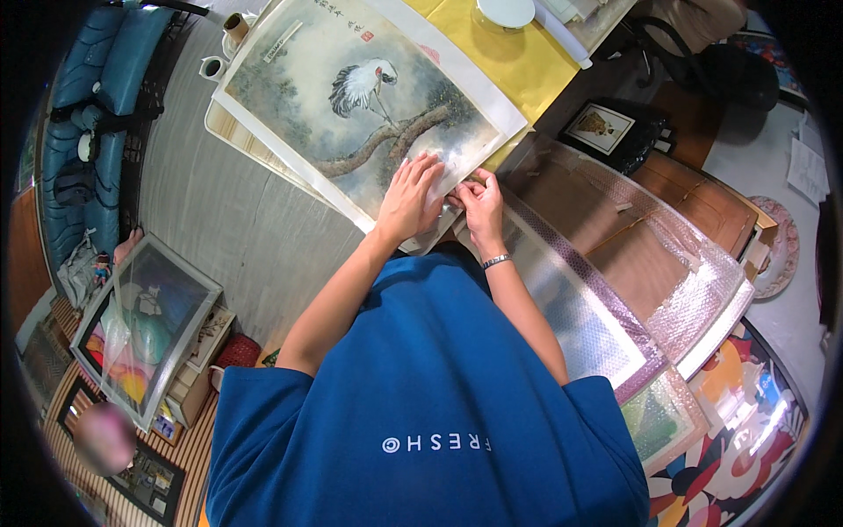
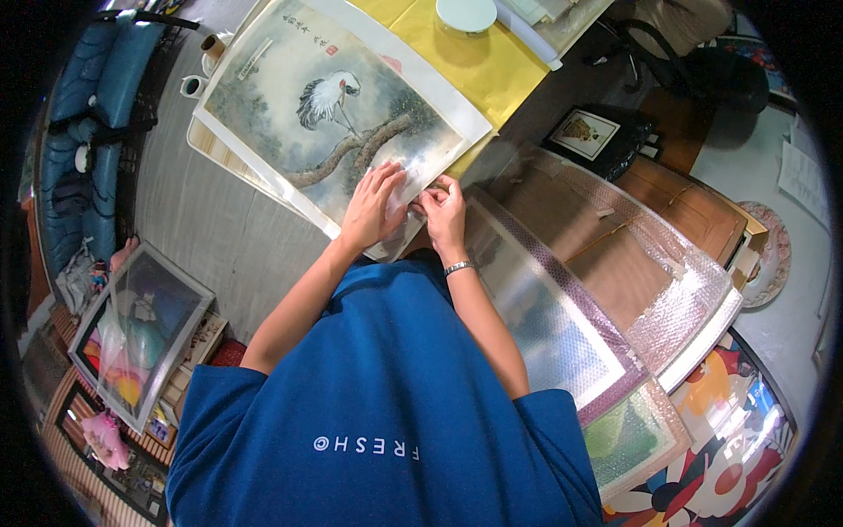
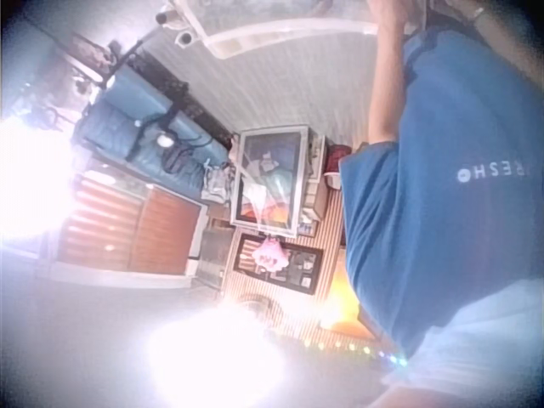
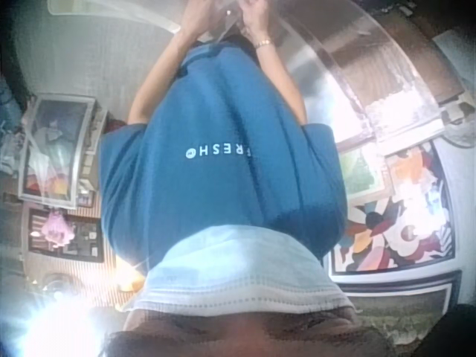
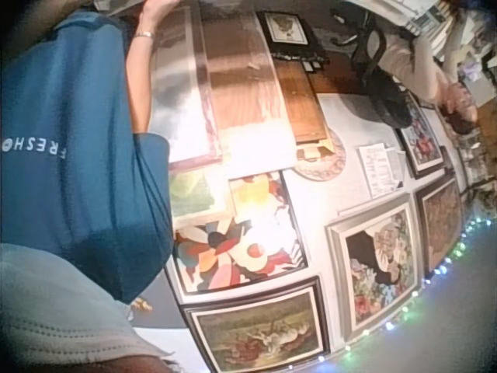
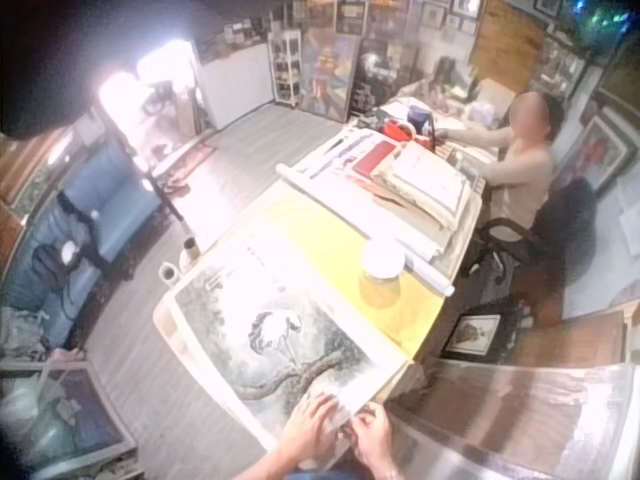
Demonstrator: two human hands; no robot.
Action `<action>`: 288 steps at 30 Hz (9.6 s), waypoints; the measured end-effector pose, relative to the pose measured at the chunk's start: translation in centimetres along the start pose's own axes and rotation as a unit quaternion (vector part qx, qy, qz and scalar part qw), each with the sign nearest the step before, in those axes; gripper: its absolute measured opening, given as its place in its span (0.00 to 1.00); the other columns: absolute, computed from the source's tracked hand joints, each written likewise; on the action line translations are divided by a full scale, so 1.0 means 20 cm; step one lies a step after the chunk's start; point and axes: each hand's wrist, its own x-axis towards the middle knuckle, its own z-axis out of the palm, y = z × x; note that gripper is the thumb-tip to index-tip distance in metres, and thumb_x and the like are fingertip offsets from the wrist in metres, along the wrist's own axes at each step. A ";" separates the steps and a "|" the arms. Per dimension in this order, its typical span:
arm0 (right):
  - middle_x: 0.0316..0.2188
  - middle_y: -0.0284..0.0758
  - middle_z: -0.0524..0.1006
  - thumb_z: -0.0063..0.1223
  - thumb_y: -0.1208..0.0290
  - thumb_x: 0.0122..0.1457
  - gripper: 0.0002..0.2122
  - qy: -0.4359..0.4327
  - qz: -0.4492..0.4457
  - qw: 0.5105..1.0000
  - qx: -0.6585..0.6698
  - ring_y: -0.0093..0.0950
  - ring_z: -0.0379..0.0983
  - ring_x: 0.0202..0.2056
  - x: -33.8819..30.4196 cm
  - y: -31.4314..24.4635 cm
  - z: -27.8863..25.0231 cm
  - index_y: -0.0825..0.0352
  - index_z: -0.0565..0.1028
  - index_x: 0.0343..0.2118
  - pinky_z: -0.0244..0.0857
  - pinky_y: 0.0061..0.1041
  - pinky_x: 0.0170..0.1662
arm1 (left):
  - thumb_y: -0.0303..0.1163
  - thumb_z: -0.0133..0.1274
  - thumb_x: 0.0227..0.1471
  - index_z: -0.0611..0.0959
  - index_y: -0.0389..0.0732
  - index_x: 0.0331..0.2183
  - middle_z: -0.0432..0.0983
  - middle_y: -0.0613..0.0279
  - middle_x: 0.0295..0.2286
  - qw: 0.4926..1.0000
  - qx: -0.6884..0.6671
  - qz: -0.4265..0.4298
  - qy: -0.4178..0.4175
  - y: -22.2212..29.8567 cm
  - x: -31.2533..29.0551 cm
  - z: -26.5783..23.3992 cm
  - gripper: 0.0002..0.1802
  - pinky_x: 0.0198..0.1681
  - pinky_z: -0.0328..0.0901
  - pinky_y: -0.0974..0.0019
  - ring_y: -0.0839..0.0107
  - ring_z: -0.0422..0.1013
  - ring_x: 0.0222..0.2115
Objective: The person selects an artwork of a bird, picks up a mandala drawing, carries them to a table, places a wooden frame around the drawing, and uses two rulers to measure the frame's position.
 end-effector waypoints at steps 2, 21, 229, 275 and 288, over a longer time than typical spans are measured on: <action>0.35 0.39 0.76 0.49 0.83 0.60 0.18 0.004 -0.003 1.000 -0.010 0.24 0.76 0.34 0.01 0.01 0.00 0.71 0.60 0.52 0.76 0.26 0.38 | 0.33 0.58 0.44 0.69 0.40 0.54 0.62 0.52 0.56 1.000 0.004 0.000 0.001 0.00 0.00 0.00 0.33 0.64 0.49 0.49 0.54 0.55 0.61; 0.29 0.39 0.77 0.53 0.85 0.56 0.16 0.060 -0.021 0.995 -0.074 0.22 0.74 0.27 0.04 0.05 0.03 0.71 0.62 0.45 0.70 0.20 0.30 | 0.34 0.55 0.47 0.71 0.42 0.54 0.64 0.56 0.56 0.995 0.095 -0.001 0.018 0.03 -0.01 0.02 0.30 0.66 0.44 0.50 0.58 0.55 0.61; 0.28 0.37 0.80 0.63 0.83 0.49 0.07 0.106 -0.051 0.966 -0.230 0.20 0.75 0.28 0.59 -0.46 -0.16 0.74 0.76 0.30 0.69 0.19 0.33 | 0.29 0.67 0.45 0.81 0.34 0.33 0.79 0.62 0.27 0.857 -0.273 -0.406 0.162 -1.07 -0.27 -1.11 0.14 0.29 0.69 0.69 0.76 0.73 0.25; 0.31 0.30 0.79 0.57 0.80 0.56 0.05 -0.071 -0.024 0.975 -0.210 0.17 0.73 0.29 0.64 -0.41 -0.13 0.72 0.77 0.36 0.67 0.20 0.34 | 0.31 0.54 0.57 0.80 0.33 0.43 0.80 0.60 0.33 0.818 -0.315 -0.413 0.247 -1.13 -0.28 -1.09 0.14 0.35 0.68 0.71 0.75 0.74 0.31; 0.28 0.40 0.79 0.51 0.73 0.58 0.08 0.085 -0.147 0.892 -0.418 0.26 0.74 0.29 0.67 -0.41 -0.21 0.71 0.79 0.33 0.68 0.24 0.37 | 0.29 0.64 0.48 0.82 0.36 0.28 0.77 0.68 0.23 0.836 -0.231 -0.440 0.232 -1.13 -0.28 -1.11 0.08 0.24 0.61 0.75 0.81 0.67 0.22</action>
